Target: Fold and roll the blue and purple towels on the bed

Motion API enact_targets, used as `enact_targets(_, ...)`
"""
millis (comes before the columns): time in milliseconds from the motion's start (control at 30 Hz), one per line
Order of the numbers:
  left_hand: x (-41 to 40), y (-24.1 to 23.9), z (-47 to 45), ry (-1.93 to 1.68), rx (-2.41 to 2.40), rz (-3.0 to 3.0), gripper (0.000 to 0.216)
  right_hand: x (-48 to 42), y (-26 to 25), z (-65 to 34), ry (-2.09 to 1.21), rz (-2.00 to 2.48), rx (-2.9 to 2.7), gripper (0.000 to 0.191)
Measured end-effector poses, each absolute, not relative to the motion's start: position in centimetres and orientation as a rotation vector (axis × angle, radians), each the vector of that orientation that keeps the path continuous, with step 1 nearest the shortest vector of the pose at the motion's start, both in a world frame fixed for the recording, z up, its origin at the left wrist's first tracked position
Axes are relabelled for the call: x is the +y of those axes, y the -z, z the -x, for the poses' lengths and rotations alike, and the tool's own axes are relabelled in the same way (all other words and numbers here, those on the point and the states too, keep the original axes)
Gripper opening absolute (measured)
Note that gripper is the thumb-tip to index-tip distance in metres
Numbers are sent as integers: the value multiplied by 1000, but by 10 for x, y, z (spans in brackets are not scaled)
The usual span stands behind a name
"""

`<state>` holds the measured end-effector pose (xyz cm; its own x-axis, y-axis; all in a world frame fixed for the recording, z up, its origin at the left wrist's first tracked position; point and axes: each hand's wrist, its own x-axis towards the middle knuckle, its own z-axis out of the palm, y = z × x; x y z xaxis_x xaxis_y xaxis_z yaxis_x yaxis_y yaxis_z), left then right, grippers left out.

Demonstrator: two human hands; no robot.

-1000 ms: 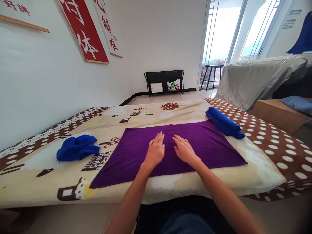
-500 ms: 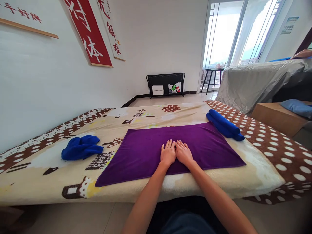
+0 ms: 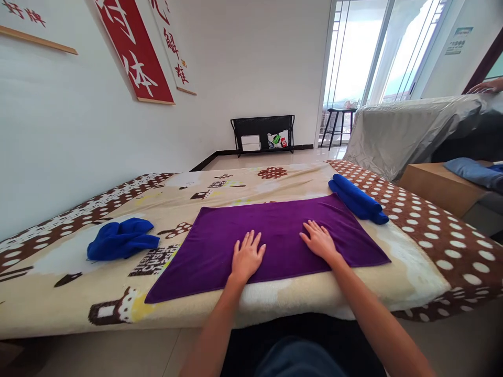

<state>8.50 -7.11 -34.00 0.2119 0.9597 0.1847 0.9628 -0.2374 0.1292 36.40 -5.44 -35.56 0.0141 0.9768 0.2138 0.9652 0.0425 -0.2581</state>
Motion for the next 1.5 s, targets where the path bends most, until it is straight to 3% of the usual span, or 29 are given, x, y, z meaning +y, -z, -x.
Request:
enact_targets(233, -131, 360, 109, 424, -2356, 1695, 64, -116, 384, -516, 125, 2176, -1714, 63)
enact_targets(367, -159, 366, 145, 463, -2298, 1662, 62, -132, 401, -535, 258, 2182, -1663, 64)
enact_targets(500, -151, 344, 101, 408, -2207, 1723, 59, -118, 374, -491, 293, 2188, -1670, 58)
enact_targets(667, -85, 300, -37, 292, -1855, 2392, 58, -64, 333, -363, 22, 1799, -2157, 55)
enact_targets(833, 5, 307, -142, 156, -1721, 2680, 56, 0, 340, -283, -124, 1624, -2321, 53)
enact_targets(933, 40, 321, -115, 130, -1804, 2655, 53, 20, 345, -331, -159, 1713, -2274, 53)
enact_targets(1167, 74, 304, 69, 132, -2331, 2120, 61, 19, 345, -511, -83, 2120, -1929, 61)
enact_targets(1267, 86, 304, 63, 138, -2339, 2045, 63, 29, 347, -488, -54, 2088, -1942, 63)
enact_targets(1500, 112, 342, -74, 145, -1891, 2492, 60, 80, 343, -325, -128, 1635, -2330, 58)
